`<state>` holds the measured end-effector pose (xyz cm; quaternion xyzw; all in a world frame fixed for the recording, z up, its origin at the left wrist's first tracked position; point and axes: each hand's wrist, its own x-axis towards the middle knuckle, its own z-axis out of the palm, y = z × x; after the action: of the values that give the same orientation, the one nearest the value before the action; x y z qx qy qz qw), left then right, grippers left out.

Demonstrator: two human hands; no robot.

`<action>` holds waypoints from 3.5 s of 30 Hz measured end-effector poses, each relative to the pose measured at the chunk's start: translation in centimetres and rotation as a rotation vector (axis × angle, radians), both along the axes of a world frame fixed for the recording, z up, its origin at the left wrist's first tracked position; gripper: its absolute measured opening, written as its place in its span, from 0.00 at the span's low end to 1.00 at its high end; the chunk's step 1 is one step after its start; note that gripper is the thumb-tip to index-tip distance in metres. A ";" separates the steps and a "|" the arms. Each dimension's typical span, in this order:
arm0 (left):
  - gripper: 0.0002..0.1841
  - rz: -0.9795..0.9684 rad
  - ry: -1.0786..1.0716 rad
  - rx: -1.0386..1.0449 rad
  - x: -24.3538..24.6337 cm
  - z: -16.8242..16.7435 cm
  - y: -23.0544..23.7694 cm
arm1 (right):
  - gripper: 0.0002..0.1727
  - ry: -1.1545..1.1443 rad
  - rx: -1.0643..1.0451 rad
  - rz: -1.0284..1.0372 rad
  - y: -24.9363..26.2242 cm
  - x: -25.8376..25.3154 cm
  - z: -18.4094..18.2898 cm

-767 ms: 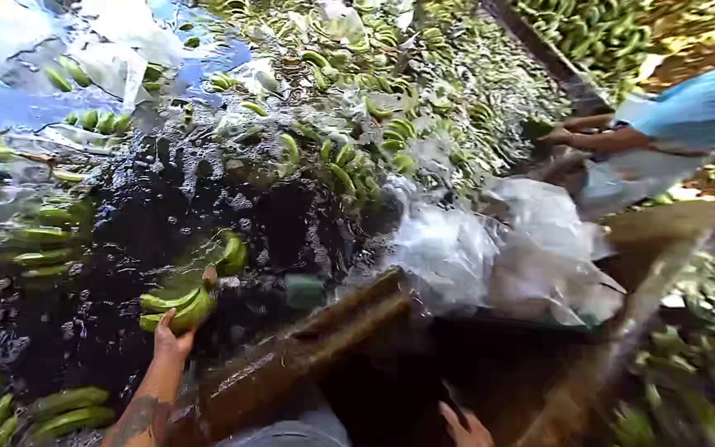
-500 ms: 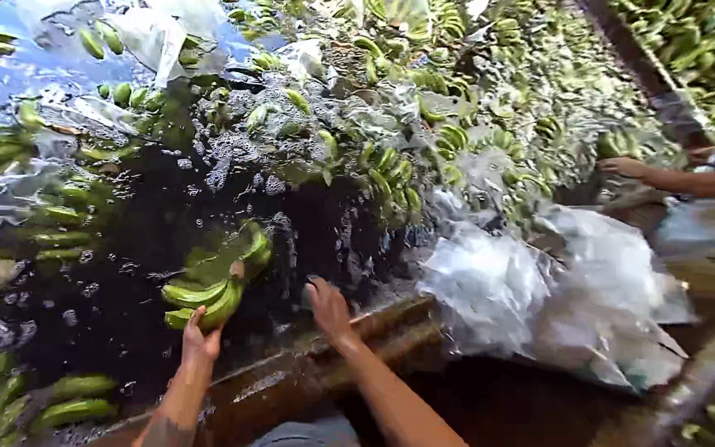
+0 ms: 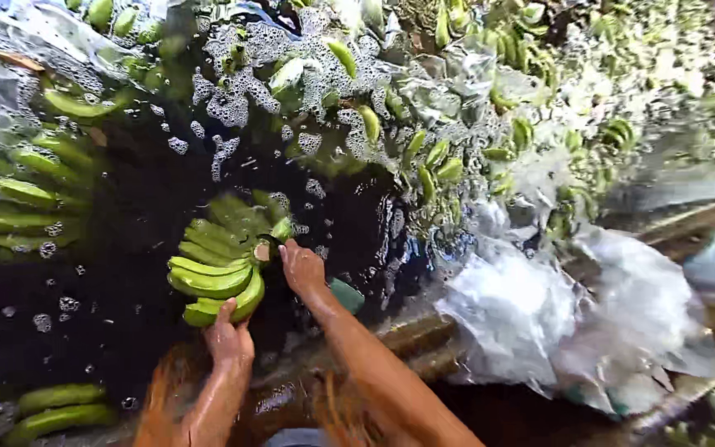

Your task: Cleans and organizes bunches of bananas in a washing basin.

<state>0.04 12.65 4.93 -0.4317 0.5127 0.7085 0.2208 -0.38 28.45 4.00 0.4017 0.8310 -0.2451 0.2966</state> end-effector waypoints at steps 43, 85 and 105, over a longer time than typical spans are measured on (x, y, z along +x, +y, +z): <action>0.26 -0.550 0.095 0.047 -3.4 -4.5 -10.5 | 0.14 0.293 -0.781 -0.353 0.5 13.7 3.6; 0.29 -0.540 0.173 -0.129 -11.8 -4.9 -6.3 | 0.50 0.178 -0.386 0.043 -4.0 7.3 -4.0; 0.31 0.011 0.259 -0.263 -24.7 -11.2 -10.0 | 0.19 0.574 -0.471 -0.824 -1.3 9.7 2.0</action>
<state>-24.68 2.63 -6.32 -0.3650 0.6227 0.6861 0.0906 9.35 27.14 6.04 0.5334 0.5755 -0.6197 0.0197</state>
